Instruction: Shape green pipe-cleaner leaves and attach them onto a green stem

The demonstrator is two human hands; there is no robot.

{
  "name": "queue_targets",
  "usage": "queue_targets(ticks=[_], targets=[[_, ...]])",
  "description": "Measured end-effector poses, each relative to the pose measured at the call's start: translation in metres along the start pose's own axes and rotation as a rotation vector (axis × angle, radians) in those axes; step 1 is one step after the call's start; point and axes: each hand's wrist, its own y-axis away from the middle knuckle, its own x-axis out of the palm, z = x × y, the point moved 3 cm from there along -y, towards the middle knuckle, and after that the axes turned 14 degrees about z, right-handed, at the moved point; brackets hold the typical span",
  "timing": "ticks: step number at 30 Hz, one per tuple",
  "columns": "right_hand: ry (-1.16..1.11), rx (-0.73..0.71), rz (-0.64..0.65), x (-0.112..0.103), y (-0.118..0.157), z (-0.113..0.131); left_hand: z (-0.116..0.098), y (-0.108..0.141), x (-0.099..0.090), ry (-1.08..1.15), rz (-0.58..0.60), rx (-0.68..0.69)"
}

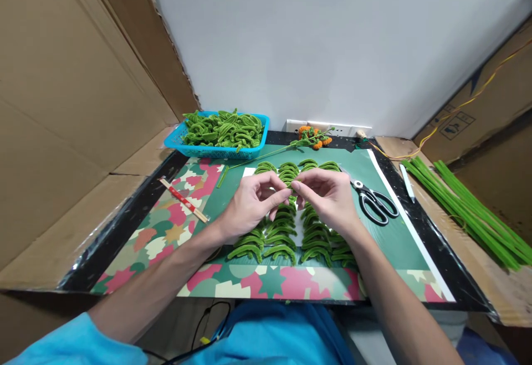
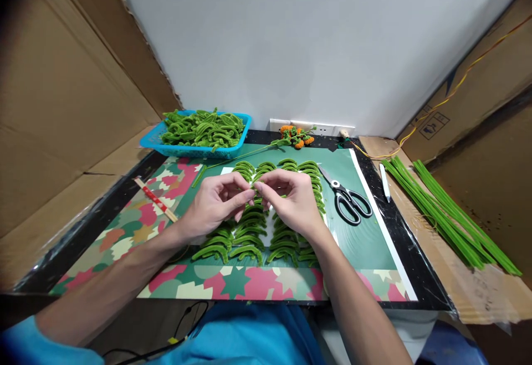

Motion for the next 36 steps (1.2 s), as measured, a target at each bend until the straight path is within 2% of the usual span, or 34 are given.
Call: queue_targets(ticks=[9, 15, 25, 30, 36], targets=[[0.077, -0.013, -0.054, -0.001, 0.004, 0.007, -0.001, -0.001, -0.002, -0.009, 0.123, -0.013], [0.159, -0.015, -0.019, -0.001, 0.005, 0.002, -0.006, 0.004, -0.001, -0.162, 0.132, -0.063], [0.125, -0.074, 0.118, -0.011, 0.009, 0.003, 0.009, -0.003, -0.005, 0.172, 0.147, -0.047], [0.201, -0.136, 0.118, -0.014, 0.007, 0.002, 0.011, -0.005, -0.007, 0.249, 0.186, -0.066], [0.367, -0.210, 0.062, -0.011, 0.004, 0.003, 0.008, -0.006, -0.006, 0.228, 0.158, -0.087]])
